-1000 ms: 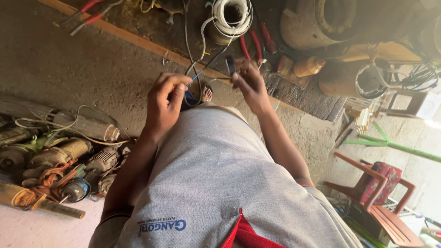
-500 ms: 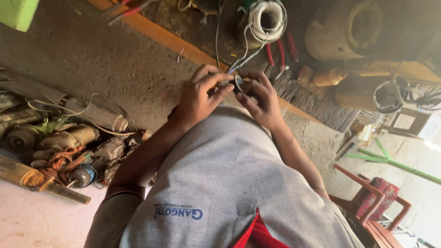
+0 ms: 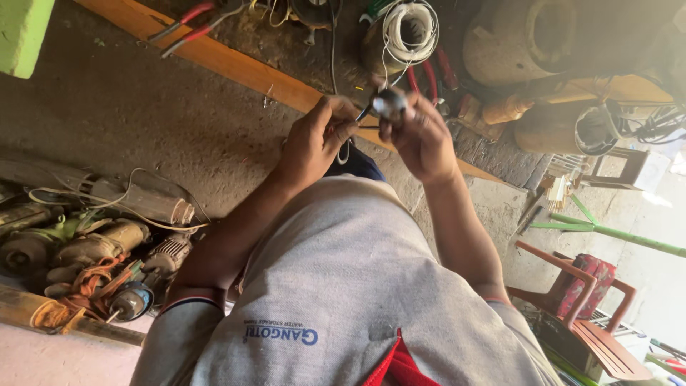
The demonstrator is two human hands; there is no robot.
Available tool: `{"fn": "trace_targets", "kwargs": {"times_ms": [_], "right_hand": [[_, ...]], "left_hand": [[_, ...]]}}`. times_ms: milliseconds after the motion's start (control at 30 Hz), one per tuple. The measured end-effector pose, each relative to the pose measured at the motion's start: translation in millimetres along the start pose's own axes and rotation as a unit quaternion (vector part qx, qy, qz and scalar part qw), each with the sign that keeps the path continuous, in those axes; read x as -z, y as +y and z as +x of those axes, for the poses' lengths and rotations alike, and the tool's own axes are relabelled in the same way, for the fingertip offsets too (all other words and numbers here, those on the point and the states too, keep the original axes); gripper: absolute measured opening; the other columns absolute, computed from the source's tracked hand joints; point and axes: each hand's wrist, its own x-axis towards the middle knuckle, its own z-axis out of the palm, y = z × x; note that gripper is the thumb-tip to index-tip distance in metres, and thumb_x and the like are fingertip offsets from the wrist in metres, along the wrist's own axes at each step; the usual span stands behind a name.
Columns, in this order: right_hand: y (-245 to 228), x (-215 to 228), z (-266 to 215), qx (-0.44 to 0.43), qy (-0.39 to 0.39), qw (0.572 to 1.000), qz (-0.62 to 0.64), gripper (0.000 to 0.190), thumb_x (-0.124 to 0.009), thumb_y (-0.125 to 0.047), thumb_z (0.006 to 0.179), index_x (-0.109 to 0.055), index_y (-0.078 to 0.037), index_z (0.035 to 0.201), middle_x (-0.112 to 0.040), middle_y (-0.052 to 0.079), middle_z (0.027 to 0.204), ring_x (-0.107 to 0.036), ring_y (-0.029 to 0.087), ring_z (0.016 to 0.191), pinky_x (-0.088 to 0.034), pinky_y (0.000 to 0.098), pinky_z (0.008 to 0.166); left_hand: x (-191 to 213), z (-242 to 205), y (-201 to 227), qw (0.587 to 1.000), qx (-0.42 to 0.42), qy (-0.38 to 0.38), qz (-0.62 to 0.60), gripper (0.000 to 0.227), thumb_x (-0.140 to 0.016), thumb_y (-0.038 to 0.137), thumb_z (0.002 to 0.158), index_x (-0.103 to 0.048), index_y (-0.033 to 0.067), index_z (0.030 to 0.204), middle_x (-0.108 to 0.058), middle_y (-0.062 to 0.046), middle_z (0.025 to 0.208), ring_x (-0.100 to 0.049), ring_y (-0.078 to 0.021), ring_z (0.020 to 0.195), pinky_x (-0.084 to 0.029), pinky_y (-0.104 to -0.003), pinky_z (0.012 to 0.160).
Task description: The person strips the insulation from several colored wires using a knife, twists the exposed ends together, and wraps the connections with electrical tape. They also cut a piece of black conduit tubing and place it over the taped wire bundle.
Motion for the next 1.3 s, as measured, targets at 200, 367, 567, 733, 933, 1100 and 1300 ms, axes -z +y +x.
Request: {"fn": "trace_targets", "kwargs": {"times_ms": [200, 367, 567, 733, 933, 1100, 1300], "right_hand": [[-16, -20, 20, 0.011, 0.050, 0.999, 0.006, 0.020, -0.064, -0.021, 0.105, -0.062, -0.005, 0.117, -0.047, 0.020, 0.158, -0.066, 0.018, 0.102, -0.055, 0.0317, 0.090], [-4, -22, 12, 0.052, 0.032, 0.981, -0.184, 0.021, -0.064, -0.021, 0.106, -0.065, -0.002, 0.114, -0.051, 0.013, 0.158, -0.064, 0.016, 0.099, -0.054, 0.0310, 0.088], [0, -26, 21, 0.135, 0.069, 0.754, -0.639, 0.018, -0.069, -0.016, 0.104, -0.068, 0.001, 0.109, -0.066, 0.014, 0.134, -0.068, 0.016, 0.103, -0.058, 0.0289, 0.085], [5, -36, 22, 0.123, 0.069, 0.777, -0.613, 0.019, -0.070, -0.015, 0.104, -0.066, 0.003, 0.107, -0.065, 0.012, 0.133, -0.069, 0.013, 0.095, -0.058, 0.0250, 0.077], [4, -40, 19, 0.095, 0.068, 0.800, -0.588, 0.022, -0.070, -0.018, 0.104, -0.065, 0.003, 0.105, -0.064, 0.013, 0.135, -0.064, 0.013, 0.103, -0.054, 0.0284, 0.085], [-5, -53, 7, 0.003, 0.041, 0.946, -0.322, 0.020, -0.068, -0.017, 0.103, -0.065, 0.002, 0.110, -0.050, 0.012, 0.151, -0.058, 0.011, 0.101, -0.051, 0.0274, 0.084], [-5, -52, 20, 0.014, 0.075, 0.969, -0.234, 0.025, -0.065, -0.013, 0.105, -0.063, -0.002, 0.127, -0.050, 0.008, 0.151, -0.056, 0.007, 0.092, -0.047, 0.0222, 0.074]], "left_hand": [[9, 18, -1, 0.988, 0.147, -0.031, -0.034, 0.012, -0.069, 0.013, 0.102, -0.069, 0.0039, 0.110, -0.074, -0.003, 0.090, -0.070, -0.0101, 0.078, -0.056, -0.026, 0.067], [17, 16, -4, 0.989, 0.128, -0.027, -0.071, 0.013, -0.070, 0.015, 0.104, -0.071, 0.0029, 0.108, -0.071, -0.003, 0.089, -0.064, -0.0089, 0.079, -0.053, -0.024, 0.069], [22, 22, -9, 0.988, 0.105, 0.031, -0.110, 0.023, -0.074, 0.018, 0.102, -0.066, 0.0013, 0.116, -0.071, -0.001, 0.101, -0.067, -0.0089, 0.093, -0.057, -0.024, 0.080], [17, 19, -6, 0.977, 0.138, -0.005, -0.161, 0.037, -0.072, 0.018, 0.098, -0.062, 0.0031, 0.130, -0.071, 0.000, 0.097, -0.067, -0.0058, 0.088, -0.056, -0.021, 0.076], [18, 25, 3, 0.960, 0.202, 0.006, -0.193, 0.025, -0.069, 0.016, 0.100, -0.070, 0.0025, 0.121, -0.071, 0.000, 0.089, -0.061, -0.0066, 0.070, -0.050, -0.023, 0.060], [21, 25, 7, 0.997, 0.049, 0.037, -0.050, 0.014, -0.070, 0.010, 0.102, -0.074, 0.0056, 0.115, -0.070, -0.002, 0.098, -0.063, -0.0065, 0.081, -0.052, -0.023, 0.068], [15, 28, 4, 1.000, -0.015, 0.017, 0.001, 0.012, -0.075, 0.016, 0.097, -0.072, 0.0063, 0.103, -0.065, -0.003, 0.103, -0.064, -0.0087, 0.084, -0.055, -0.025, 0.072]]}}
